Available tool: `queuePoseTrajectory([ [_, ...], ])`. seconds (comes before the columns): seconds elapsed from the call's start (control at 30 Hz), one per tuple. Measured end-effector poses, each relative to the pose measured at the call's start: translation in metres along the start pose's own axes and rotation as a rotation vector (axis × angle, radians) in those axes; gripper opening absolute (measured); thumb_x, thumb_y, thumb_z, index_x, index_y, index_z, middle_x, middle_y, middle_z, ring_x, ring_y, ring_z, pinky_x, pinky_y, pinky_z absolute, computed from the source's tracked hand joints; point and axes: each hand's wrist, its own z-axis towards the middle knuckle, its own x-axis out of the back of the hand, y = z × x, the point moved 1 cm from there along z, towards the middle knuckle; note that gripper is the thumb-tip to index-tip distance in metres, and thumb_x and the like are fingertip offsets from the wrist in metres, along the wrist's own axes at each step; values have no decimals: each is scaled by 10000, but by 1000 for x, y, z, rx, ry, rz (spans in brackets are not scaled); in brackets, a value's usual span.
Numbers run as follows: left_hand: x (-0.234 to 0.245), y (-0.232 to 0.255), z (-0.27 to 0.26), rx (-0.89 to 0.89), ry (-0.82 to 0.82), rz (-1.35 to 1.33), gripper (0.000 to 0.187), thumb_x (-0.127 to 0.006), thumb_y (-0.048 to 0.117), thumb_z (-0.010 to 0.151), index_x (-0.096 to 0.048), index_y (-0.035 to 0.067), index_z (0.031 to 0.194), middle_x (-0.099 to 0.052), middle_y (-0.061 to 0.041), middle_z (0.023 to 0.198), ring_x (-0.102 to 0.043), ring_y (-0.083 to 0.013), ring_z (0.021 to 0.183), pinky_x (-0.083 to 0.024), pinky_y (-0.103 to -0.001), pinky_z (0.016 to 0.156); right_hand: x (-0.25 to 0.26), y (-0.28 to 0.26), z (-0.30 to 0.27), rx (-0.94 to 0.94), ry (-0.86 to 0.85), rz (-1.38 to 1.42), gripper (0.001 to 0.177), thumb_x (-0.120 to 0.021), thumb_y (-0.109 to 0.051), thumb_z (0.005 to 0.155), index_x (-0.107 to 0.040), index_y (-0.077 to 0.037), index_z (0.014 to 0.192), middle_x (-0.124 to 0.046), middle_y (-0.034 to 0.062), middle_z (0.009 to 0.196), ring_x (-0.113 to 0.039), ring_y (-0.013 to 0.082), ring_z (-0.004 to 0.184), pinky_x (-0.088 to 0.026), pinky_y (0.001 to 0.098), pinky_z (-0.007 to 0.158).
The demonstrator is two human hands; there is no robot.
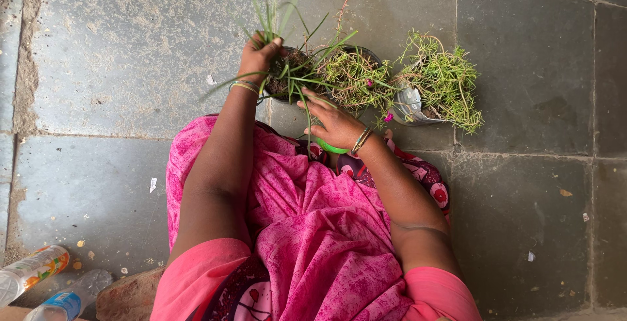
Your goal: The person sits on a tiled floor and waters two potted plants using a green plastic bottle. They pour water into each pot, then use their hands to adjust the plants and soil within the pots.
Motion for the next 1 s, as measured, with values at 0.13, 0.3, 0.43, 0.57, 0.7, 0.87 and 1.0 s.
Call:
queuePoseTrajectory([
  [0.13,0,11,-3,7,128,-170,156,-718,144,962,-617,37,1014,-712,-102,805,-678,-189,692,-561,-333,642,6,-4,-2,-44,45,-16,718,-763,-219,879,-435,-79,1502,-182,191,1686,-308,358,1509,-338,425,1181],
  [0.3,-8,22,-10,35,76,-171,142,-718,140,964,-629,41,1012,-715,-88,826,-698,-175,718,-581,-318,659,0,3,-4,-32,-7,3,684,-719,-183,906,-436,-87,1521,-226,186,1676,-339,352,1505,-357,419,1168],
  [0.43,-10,29,-16,66,34,-218,173,-722,154,981,-622,31,1050,-706,-84,859,-689,-174,748,-569,-319,670,-7,11,-6,21,-1,30,578,-693,-175,927,-518,-94,1472,-393,170,1622,-414,338,1486,-366,404,1200],
  [0.57,-13,36,-20,95,-12,-265,207,-692,184,984,-617,35,1106,-727,-93,909,-705,-175,809,-582,-313,732,-8,14,-6,22,8,-30,524,-693,-190,920,-563,-91,1418,-485,179,1546,-458,340,1443,-374,413,1185],
  [0.7,-15,38,-21,91,-40,-322,236,-695,141,960,-604,29,1147,-739,-106,962,-732,-192,885,-594,-318,823,-9,14,-6,-6,-12,-29,490,-676,-185,918,-584,-91,1390,-528,174,1505,-482,341,1416,-385,415,1170],
  [0.87,-10,28,-18,24,-92,-195,305,-731,47,934,-605,32,1211,-711,-84,984,-706,-171,893,-574,-307,829,-10,13,-7,-31,-26,-35,489,-677,-184,920,-587,-106,1395,-513,170,1523,-474,336,1425,-378,414,1179],
  [1.0,-6,17,-13,-7,-51,-137,246,-731,24,949,-650,21,1181,-680,-50,977,-658,-146,837,-557,-297,771,-6,10,-7,-17,-21,-8,513,-686,-198,919,-570,-98,1409,-403,195,1592,-417,352,1457,-367,409,1174],
])
